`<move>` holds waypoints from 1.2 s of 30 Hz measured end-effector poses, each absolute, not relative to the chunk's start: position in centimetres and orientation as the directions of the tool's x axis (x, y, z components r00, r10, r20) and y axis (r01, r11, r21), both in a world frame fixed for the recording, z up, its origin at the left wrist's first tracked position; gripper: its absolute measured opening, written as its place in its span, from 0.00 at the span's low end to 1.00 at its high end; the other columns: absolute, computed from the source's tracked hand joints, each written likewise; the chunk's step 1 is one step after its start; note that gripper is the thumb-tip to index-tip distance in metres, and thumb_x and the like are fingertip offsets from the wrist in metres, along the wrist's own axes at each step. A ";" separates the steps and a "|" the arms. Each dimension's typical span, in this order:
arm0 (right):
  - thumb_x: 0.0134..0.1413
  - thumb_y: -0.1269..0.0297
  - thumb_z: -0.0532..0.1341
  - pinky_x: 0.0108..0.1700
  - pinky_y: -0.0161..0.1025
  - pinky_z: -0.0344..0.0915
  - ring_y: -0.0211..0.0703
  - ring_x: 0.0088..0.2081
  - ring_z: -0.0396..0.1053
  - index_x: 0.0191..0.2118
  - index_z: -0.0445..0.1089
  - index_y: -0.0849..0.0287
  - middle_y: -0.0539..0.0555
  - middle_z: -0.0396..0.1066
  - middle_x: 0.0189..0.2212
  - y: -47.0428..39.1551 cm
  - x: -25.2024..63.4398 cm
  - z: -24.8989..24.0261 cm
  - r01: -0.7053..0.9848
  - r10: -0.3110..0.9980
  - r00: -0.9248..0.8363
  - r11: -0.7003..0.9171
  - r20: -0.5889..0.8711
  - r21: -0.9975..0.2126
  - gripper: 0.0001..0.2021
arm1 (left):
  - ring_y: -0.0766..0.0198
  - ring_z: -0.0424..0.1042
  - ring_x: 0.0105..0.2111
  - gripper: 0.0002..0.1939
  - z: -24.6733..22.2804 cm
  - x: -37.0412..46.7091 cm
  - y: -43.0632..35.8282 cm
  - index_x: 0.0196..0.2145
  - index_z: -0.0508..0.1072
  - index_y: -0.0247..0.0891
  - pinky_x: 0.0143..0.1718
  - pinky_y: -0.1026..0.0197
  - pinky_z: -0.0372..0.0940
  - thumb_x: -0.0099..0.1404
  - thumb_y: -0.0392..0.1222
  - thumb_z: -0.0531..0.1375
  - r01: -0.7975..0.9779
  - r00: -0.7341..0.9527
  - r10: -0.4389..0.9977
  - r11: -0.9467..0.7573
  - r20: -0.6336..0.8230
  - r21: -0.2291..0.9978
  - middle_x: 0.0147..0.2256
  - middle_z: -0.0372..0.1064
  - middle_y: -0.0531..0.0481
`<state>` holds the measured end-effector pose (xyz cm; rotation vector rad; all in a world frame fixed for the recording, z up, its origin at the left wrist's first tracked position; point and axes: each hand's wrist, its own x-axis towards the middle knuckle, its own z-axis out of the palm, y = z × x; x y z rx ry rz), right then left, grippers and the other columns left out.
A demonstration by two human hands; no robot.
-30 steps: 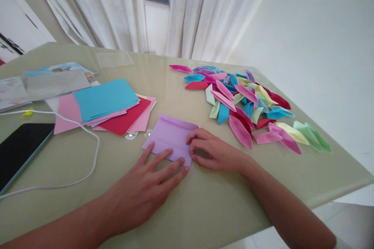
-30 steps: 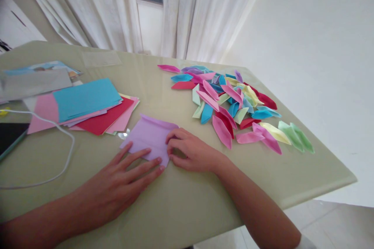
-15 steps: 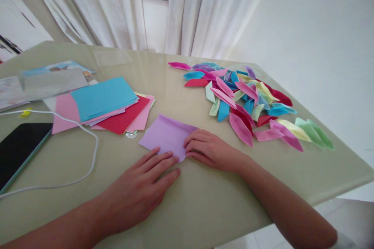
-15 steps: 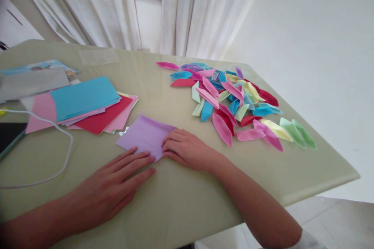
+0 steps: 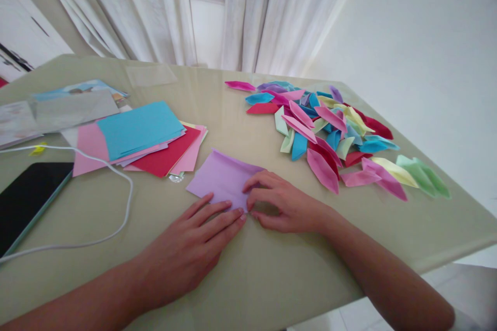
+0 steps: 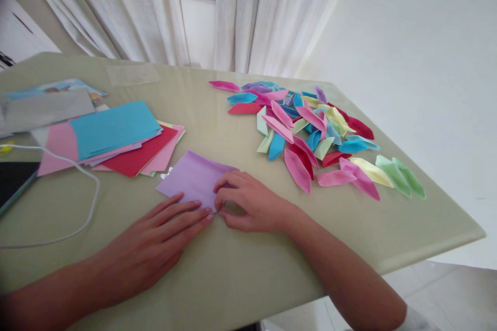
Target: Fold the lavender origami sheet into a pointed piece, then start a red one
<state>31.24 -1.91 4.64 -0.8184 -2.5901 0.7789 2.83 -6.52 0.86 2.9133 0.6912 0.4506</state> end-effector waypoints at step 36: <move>0.71 0.66 0.61 0.57 0.47 0.72 0.48 0.53 0.77 0.45 0.79 0.58 0.58 0.80 0.50 -2.1 31.3 4.3 0.425 0.501 -0.838 0.847 0.216 -0.319 0.08 | 0.45 0.63 0.62 0.26 1.8 3.2 -6.5 0.69 0.65 0.31 0.66 0.45 0.58 0.77 0.40 0.54 0.492 0.830 0.510 -0.860 0.225 0.134 0.61 0.69 0.38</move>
